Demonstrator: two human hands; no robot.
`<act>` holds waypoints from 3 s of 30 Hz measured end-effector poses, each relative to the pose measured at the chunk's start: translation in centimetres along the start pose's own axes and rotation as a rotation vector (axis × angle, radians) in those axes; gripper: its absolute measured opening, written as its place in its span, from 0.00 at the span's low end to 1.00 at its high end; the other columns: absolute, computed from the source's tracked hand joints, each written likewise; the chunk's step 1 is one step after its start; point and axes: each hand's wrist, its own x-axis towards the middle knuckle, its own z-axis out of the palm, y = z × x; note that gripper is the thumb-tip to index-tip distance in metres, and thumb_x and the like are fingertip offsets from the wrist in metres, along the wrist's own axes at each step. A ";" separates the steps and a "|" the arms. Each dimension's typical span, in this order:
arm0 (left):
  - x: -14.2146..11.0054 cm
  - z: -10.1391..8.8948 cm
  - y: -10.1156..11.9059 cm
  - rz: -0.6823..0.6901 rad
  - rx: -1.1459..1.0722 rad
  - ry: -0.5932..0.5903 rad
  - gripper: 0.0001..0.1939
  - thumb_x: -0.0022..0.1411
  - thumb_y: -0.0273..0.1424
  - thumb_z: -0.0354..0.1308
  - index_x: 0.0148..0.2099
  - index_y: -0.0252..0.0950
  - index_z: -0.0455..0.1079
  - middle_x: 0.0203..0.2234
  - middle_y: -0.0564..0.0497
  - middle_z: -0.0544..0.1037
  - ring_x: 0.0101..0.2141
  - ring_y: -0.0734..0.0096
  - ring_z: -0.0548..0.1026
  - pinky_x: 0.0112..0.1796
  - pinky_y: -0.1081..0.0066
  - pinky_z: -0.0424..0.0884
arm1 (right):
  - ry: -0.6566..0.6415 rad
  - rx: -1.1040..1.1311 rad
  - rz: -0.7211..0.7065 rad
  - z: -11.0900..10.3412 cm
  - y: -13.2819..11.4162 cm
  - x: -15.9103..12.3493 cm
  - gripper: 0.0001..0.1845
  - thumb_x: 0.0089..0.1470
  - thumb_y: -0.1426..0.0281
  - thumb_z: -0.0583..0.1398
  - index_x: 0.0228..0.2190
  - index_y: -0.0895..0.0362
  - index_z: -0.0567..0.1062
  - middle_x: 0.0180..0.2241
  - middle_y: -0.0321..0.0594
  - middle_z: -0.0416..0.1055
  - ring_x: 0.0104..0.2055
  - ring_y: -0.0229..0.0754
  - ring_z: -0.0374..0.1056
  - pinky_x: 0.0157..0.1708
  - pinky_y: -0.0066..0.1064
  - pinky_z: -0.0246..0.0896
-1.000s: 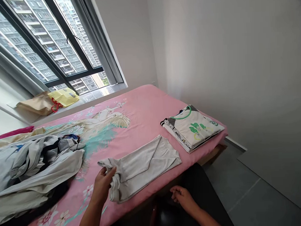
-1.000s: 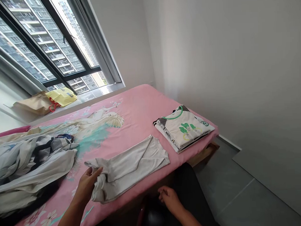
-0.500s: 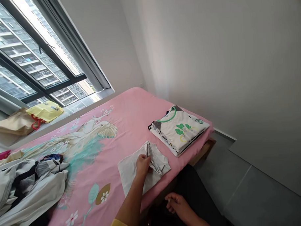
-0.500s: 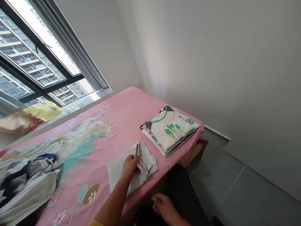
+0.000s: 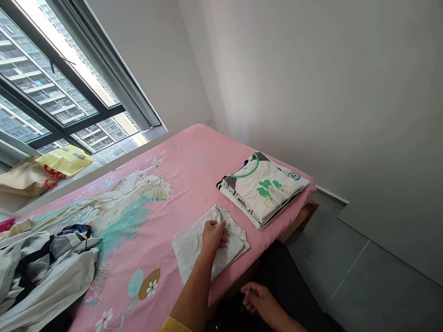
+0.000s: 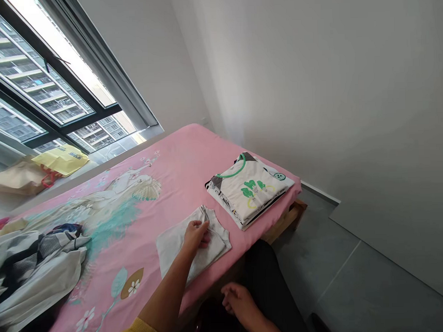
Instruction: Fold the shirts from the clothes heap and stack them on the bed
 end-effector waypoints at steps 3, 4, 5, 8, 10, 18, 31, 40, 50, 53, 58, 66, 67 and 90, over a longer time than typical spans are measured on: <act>-0.6 -0.4 -0.4 0.170 0.063 0.051 0.19 0.59 0.43 0.48 0.45 0.34 0.66 0.35 0.43 0.76 0.34 0.63 0.77 0.38 0.61 0.72 | 0.004 0.003 -0.003 -0.1 0.1 0.0 0.22 0.42 0.55 0.57 0.33 0.59 0.72 0.23 0.35 0.67 0.24 0.35 0.63 0.27 0.28 0.55; -0.7 -0.6 -0.6 0.230 0.077 0.062 0.18 0.59 0.41 0.47 0.46 0.35 0.67 0.41 0.42 0.75 0.42 0.61 0.75 0.45 0.60 0.69 | 0.003 0.005 -0.007 -0.1 0.1 0.0 0.22 0.42 0.55 0.57 0.33 0.59 0.72 0.24 0.36 0.68 0.24 0.35 0.63 0.27 0.28 0.55; -0.8 -0.8 -0.8 0.294 0.106 0.065 0.19 0.59 0.40 0.48 0.48 0.36 0.67 0.47 0.41 0.73 0.50 0.60 0.70 0.52 0.59 0.64 | 0.000 0.007 -0.008 -0.2 0.1 0.0 0.22 0.42 0.55 0.57 0.33 0.59 0.72 0.24 0.36 0.68 0.25 0.35 0.64 0.27 0.28 0.55; -0.4 -0.8 -1.8 0.466 0.382 0.017 0.29 0.58 0.42 0.50 0.59 0.35 0.59 0.62 0.42 0.56 0.63 0.56 0.48 0.60 0.55 0.44 | -0.005 0.013 -0.005 -0.2 -0.2 0.0 0.22 0.42 0.55 0.57 0.33 0.59 0.72 0.24 0.36 0.68 0.25 0.35 0.64 0.27 0.28 0.55; 0.1 -0.3 -2.5 0.505 0.653 -0.039 0.38 0.59 0.49 0.47 0.65 0.34 0.49 0.66 0.41 0.46 0.65 0.52 0.39 0.60 0.49 0.36 | 0.002 0.019 0.013 -0.3 -0.5 0.0 0.22 0.42 0.54 0.58 0.32 0.59 0.71 0.23 0.36 0.68 0.25 0.35 0.64 0.27 0.28 0.54; 0.8 0.8 -2.8 0.443 0.891 -0.085 0.44 0.57 0.58 0.37 0.68 0.37 0.39 0.66 0.42 0.38 0.64 0.48 0.35 0.58 0.43 0.35 | -0.004 0.052 0.030 -0.3 -0.7 0.1 0.23 0.42 0.53 0.59 0.32 0.59 0.71 0.23 0.34 0.68 0.24 0.33 0.62 0.26 0.27 0.54; -2.1 1.5 -2.5 0.595 0.856 -0.171 0.49 0.52 0.61 0.44 0.67 0.39 0.42 0.66 0.40 0.39 0.64 0.48 0.37 0.57 0.41 0.31 | 0.012 0.074 0.025 -0.1 -0.8 -0.6 0.24 0.39 0.52 0.61 0.32 0.59 0.71 0.23 0.34 0.68 0.23 0.33 0.62 0.25 0.26 0.53; 1.2 0.8 -2.0 0.466 0.840 -0.075 0.45 0.58 0.56 0.38 0.68 0.31 0.39 0.66 0.39 0.40 0.65 0.53 0.37 0.59 0.45 0.33 | 0.025 0.076 0.009 -0.3 -0.4 -0.6 0.26 0.40 0.51 0.61 0.33 0.61 0.71 0.23 0.36 0.68 0.24 0.34 0.63 0.26 0.27 0.54; -1.3 -0.5 -1.5 0.500 0.834 -0.175 0.45 0.56 0.59 0.37 0.67 0.35 0.41 0.66 0.40 0.41 0.65 0.52 0.39 0.58 0.41 0.35 | 0.025 0.056 0.005 -0.2 0.0 -0.4 0.25 0.41 0.52 0.60 0.33 0.60 0.71 0.24 0.36 0.69 0.25 0.34 0.63 0.27 0.28 0.56; -4.7 -1.0 -2.8 0.732 0.845 -0.149 0.41 0.58 0.54 0.43 0.67 0.36 0.45 0.66 0.42 0.44 0.65 0.55 0.41 0.59 0.44 0.34 | 0.039 0.089 0.002 -0.1 -0.5 -0.6 0.24 0.41 0.52 0.60 0.32 0.60 0.71 0.24 0.36 0.69 0.24 0.34 0.63 0.27 0.28 0.56; -8.6 -1.4 -6.7 0.886 0.907 -0.048 0.36 0.55 0.28 0.50 0.65 0.35 0.49 0.65 0.43 0.47 0.64 0.57 0.42 0.61 0.47 0.35 | 0.084 0.148 -0.030 0.0 -1.0 -0.8 0.23 0.40 0.52 0.62 0.29 0.59 0.70 0.21 0.34 0.67 0.22 0.33 0.62 0.25 0.27 0.55; -8.6 -1.6 -9.2 0.800 0.955 -0.026 0.33 0.58 0.25 0.47 0.65 0.41 0.49 0.64 0.45 0.53 0.63 0.57 0.49 0.59 0.46 0.43 | 0.167 0.193 -0.148 0.0 -0.8 -1.0 0.24 0.42 0.51 0.62 0.32 0.59 0.71 0.21 0.34 0.67 0.22 0.34 0.62 0.24 0.27 0.56; -8.7 -1.4 -9.0 0.783 0.949 -0.017 0.32 0.58 0.26 0.47 0.65 0.41 0.50 0.64 0.44 0.54 0.63 0.56 0.50 0.59 0.45 0.44 | 0.176 0.176 -0.165 0.0 -0.8 -1.0 0.24 0.43 0.51 0.62 0.32 0.59 0.72 0.21 0.34 0.67 0.22 0.35 0.62 0.24 0.27 0.56; -5.4 -6.3 -7.0 0.447 0.840 0.073 0.27 0.65 0.29 0.37 0.64 0.26 0.53 0.64 0.40 0.53 0.64 0.57 0.47 0.61 0.54 0.45 | -0.078 -1.524 -0.683 5.6 -15.5 10.4 0.27 0.60 0.67 0.46 0.59 0.60 0.57 0.63 0.45 0.49 0.66 0.46 0.40 0.63 0.48 0.32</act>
